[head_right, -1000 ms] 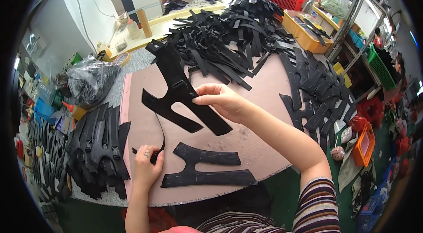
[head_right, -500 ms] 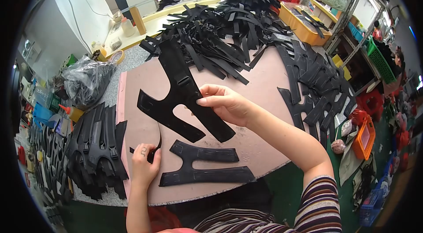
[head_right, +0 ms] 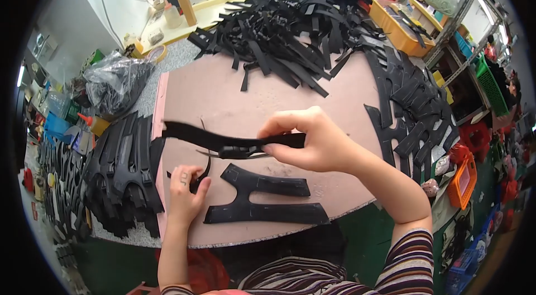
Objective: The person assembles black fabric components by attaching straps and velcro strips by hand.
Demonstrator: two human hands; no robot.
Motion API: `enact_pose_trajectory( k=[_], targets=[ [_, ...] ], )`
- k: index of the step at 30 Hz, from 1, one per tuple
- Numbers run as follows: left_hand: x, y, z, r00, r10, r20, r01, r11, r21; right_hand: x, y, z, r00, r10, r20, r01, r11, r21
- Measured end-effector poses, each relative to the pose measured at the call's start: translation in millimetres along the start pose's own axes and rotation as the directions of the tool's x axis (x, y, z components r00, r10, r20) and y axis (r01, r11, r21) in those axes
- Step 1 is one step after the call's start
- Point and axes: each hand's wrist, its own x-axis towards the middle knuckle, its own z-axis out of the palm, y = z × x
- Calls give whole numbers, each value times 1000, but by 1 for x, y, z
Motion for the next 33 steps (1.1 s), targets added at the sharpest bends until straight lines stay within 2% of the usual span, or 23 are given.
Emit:
enact_pose_trajectory(
  k=[2,5,6,8,11,14,18,29,33],
  targets=[
    [3,1,-4,987,89,-135,-80,995,66,-6,-16,1,998,-54,-18,51,992,-117],
    [4,11,-18,982,-29,-187,-38,938,-345,-11,-29,3,998,-62,25,66,977,-202],
    [7,26,-21,980,-122,-155,22,849,-528,-13,-30,3,997,-51,53,61,974,-218],
    [14,50,-24,986,-103,-133,-15,734,-679,-16,-28,8,995,-66,81,82,973,-217],
    [20,67,-31,998,7,-61,-45,761,-647,-18,-32,10,988,-91,125,119,963,-243],
    [22,70,-27,997,70,-38,-78,750,-656,-23,-37,11,986,-84,142,119,958,-259],
    [25,77,-31,985,168,-37,-159,805,-572,-27,-40,11,986,-79,144,114,959,-260],
    [24,81,-30,987,154,-39,-148,801,-580,-28,-40,11,986,-80,148,115,964,-241],
    [22,81,-32,989,148,2,-115,776,-620,-29,-40,10,984,-49,171,83,977,-195]
  ],
)
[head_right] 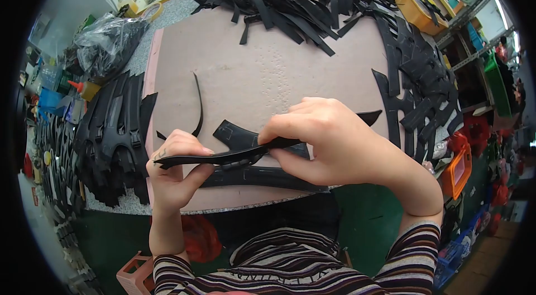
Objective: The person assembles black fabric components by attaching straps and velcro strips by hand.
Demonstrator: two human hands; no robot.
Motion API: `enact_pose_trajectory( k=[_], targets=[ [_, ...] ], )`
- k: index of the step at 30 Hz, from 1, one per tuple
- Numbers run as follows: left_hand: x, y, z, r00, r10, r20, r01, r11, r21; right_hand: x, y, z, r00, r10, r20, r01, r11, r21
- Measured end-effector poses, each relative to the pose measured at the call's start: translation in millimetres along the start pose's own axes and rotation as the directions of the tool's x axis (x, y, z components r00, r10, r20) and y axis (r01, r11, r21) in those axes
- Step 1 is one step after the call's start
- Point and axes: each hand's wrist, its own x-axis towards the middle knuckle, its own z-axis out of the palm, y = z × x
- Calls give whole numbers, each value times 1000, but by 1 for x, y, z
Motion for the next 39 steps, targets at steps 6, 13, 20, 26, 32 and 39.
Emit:
enact_pose_trajectory(
  k=[6,13,20,26,32,39],
  targets=[
    [-15,-2,2,949,-314,1,289,872,-396,-2,0,1,999,12,31,-19,977,211],
    [-19,-8,4,931,-364,-1,326,837,-440,-4,3,2,998,6,57,-21,965,260],
    [-20,-6,5,925,-381,4,334,807,-486,-4,1,-2,990,75,118,-117,903,413],
    [-22,-9,8,882,-471,24,406,730,-550,-5,2,-1,967,156,200,-239,827,509],
    [-26,-14,9,861,-507,48,430,673,-602,-5,4,1,956,174,236,-280,775,566],
    [-31,-21,10,824,-559,96,463,564,-684,-4,7,4,940,210,269,-334,725,602]
  ],
)
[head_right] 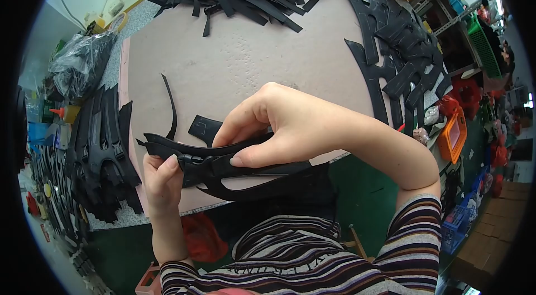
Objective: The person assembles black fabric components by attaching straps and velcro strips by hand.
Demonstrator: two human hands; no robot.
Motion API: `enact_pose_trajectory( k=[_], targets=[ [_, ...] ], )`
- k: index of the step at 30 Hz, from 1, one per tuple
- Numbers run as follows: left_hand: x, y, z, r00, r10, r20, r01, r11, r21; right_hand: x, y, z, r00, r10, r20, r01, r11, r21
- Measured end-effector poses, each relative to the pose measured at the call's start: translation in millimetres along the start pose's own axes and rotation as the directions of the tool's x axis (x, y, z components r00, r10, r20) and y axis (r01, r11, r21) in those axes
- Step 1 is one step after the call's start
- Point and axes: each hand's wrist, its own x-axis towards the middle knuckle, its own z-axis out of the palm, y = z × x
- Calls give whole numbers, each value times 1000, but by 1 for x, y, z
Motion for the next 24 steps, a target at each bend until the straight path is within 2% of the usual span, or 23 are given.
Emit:
enact_pose_trajectory(
  k=[16,24],
  targets=[
    [5,-10,2,997,-72,37,79,975,-207,4,10,4,996,87,7,-87,988,125],
    [6,-10,8,996,-85,-10,81,976,-204,5,9,3,990,140,11,-140,978,157]
  ],
)
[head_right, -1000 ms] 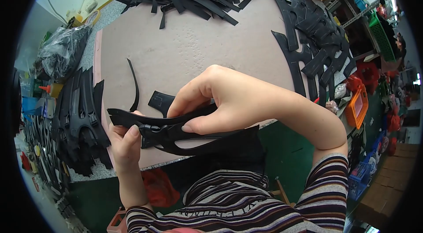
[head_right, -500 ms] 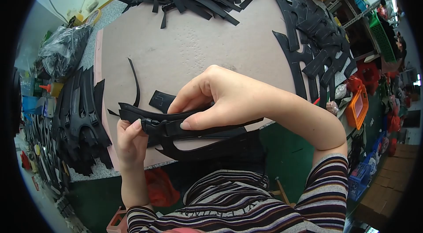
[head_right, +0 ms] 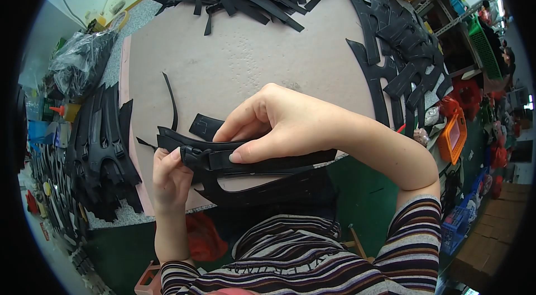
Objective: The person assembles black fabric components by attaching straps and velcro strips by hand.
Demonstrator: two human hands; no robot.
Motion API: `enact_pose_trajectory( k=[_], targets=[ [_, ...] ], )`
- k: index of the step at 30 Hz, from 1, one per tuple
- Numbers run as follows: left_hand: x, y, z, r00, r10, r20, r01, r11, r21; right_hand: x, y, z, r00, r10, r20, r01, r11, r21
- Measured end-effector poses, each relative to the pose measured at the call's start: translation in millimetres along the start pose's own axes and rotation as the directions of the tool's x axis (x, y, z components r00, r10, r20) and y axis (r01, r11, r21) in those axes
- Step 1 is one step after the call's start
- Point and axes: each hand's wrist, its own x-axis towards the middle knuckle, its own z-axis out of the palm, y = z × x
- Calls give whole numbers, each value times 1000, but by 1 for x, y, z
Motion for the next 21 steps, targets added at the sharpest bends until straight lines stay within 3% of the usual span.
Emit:
enact_pose_trajectory(
  k=[16,21],
  targets=[
    [0,-1,0,1000,-4,10,4,999,-43,0,3,-1,1000,11,1,-11,1000,-9],
    [-3,-3,-2,1000,1,-31,-1,1000,24,1,6,0,999,38,23,-39,998,43]
  ],
)
